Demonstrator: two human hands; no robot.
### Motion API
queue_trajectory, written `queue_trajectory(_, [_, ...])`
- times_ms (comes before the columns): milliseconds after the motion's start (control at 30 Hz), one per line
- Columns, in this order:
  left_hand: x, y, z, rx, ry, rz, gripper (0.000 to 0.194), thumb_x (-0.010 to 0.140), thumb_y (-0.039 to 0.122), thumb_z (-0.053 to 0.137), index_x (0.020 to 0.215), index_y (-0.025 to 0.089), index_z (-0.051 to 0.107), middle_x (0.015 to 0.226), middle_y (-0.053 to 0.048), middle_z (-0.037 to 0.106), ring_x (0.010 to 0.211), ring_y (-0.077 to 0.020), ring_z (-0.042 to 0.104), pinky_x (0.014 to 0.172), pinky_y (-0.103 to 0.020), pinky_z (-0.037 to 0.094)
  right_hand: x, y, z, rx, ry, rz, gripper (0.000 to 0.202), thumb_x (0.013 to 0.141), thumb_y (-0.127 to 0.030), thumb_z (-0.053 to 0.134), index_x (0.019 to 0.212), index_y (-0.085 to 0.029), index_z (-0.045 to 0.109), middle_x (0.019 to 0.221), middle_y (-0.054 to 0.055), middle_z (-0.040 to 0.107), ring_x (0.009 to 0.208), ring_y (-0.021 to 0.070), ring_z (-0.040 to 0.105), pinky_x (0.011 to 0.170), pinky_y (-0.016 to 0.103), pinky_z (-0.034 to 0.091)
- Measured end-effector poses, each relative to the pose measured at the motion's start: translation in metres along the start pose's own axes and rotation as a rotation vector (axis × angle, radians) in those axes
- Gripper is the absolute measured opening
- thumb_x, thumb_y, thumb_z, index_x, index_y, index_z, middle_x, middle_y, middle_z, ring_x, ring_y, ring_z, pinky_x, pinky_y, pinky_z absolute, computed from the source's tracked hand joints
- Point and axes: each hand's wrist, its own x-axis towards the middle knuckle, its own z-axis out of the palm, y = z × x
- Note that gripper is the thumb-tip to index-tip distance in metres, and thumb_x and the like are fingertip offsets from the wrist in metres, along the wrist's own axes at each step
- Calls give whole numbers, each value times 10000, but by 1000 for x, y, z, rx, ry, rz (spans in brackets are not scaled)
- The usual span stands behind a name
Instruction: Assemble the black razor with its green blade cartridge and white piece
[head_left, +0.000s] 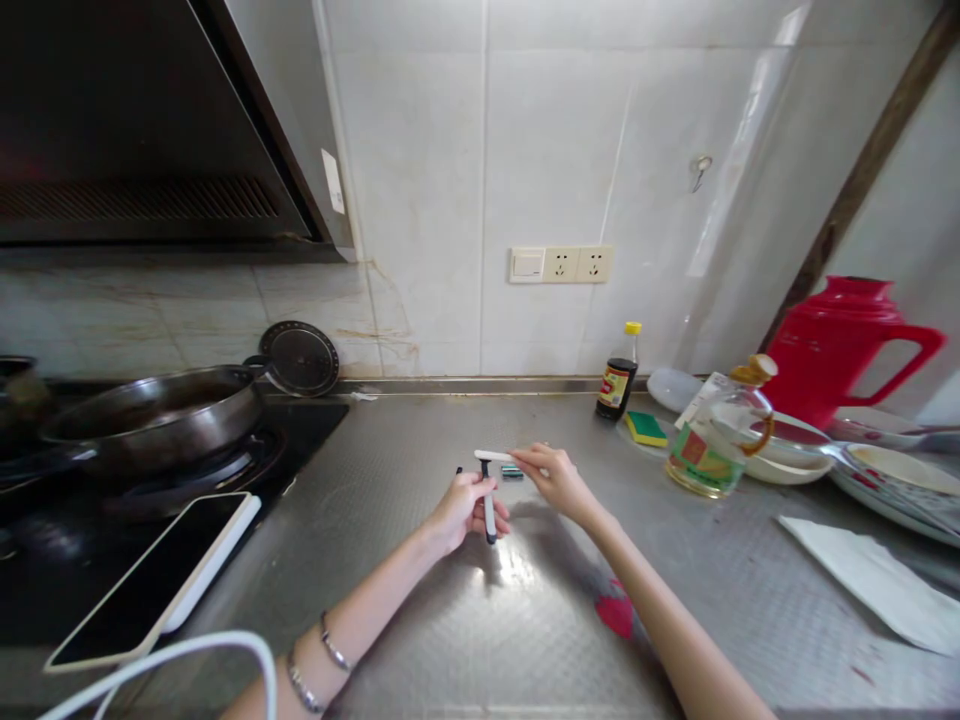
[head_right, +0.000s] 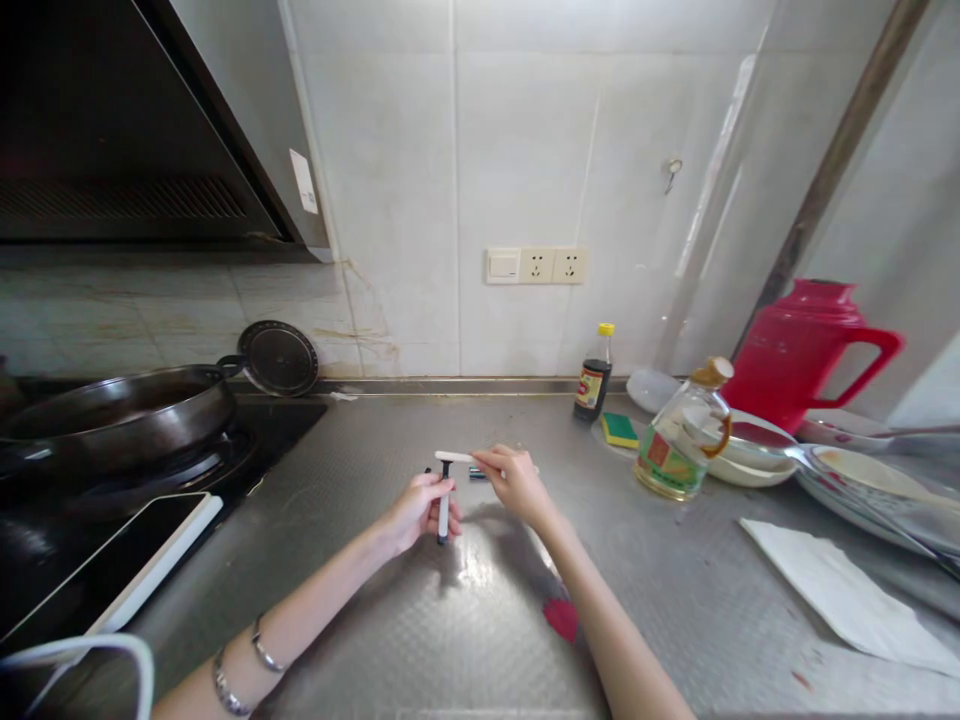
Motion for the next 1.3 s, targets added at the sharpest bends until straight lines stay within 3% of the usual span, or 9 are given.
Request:
queue_trajectory(133, [1, 1, -1, 15, 19, -5, 245, 785, 340, 526, 885, 151, 406, 564, -52, 632, 447, -195, 616, 435, -287, 490, -1, 1, 0, -64, 41, 59, 317, 883, -337, 417, 1027, -218, 673, 792, 71, 646, 714, 166, 578, 661, 260, 401])
queue_trajectory(300, [1, 2, -1, 28, 35, -17, 178, 813, 291, 464, 898, 147, 401, 570, -57, 630, 443, -191, 613, 438, -286, 487, -2, 3, -1, -12, -18, 37, 308, 871, -318, 429, 1037, -219, 668, 803, 68, 642, 703, 158, 575, 653, 251, 410])
queue_trajectory(467, [0, 2, -1, 56, 13, 13, 217, 808, 315, 470, 925, 146, 401, 590, -47, 621, 454, -196, 618, 441, -288, 482, -2, 9, -5, -51, 54, 144, 289, 843, -309, 444, 973, -208, 682, 788, 71, 630, 703, 172, 566, 647, 279, 426])
queue_trajectory(633, [-3, 5, 1, 128, -4, 78, 241, 792, 368, 490, 896, 169, 401, 614, -29, 614, 454, -183, 611, 435, -275, 471, 2, -5, -3, 347, 111, 362, 293, 770, -397, 500, 939, -181, 603, 737, 31, 586, 534, 120, 506, 426, 234, 433])
queue_trajectory(767, [-3, 8, 1, 215, 8, 149, 328, 751, 450, 532, 895, 181, 412, 632, -11, 605, 476, -179, 617, 441, -264, 463, -5, -36, 3, 773, 107, 567, 348, 704, -475, 551, 908, -209, 458, 618, -50, 528, 338, 50, 365, 265, 163, 285])
queue_trajectory(900, [-2, 8, 0, 268, -4, 187, 399, 715, 520, 551, 882, 185, 416, 628, -1, 594, 464, -166, 607, 433, -248, 443, -21, -74, 2, 1069, 4, 762, 379, 712, -517, 552, 894, -200, 448, 487, -87, 462, 293, 7, 206, 274, 118, 106])
queue_trajectory(1100, [-5, 6, 5, 273, -79, 233, 389, 723, 509, 564, 879, 169, 457, 617, 2, 583, 476, -133, 584, 459, -228, 439, -33, -102, 4, 1315, -4, 792, 368, 690, -498, 613, 837, -184, 487, 453, -100, 390, 330, 0, 144, 305, 125, 45])
queue_trajectory(1300, [-5, 8, 5, 195, -9, 301, 276, 738, 388, 586, 858, 158, 491, 547, 48, 506, 421, -65, 475, 443, -180, 378, -44, -114, 29, 1409, 16, 791, 375, 702, -518, 608, 825, -188, 480, 461, -102, 363, 331, 3, 160, 306, 135, 52])
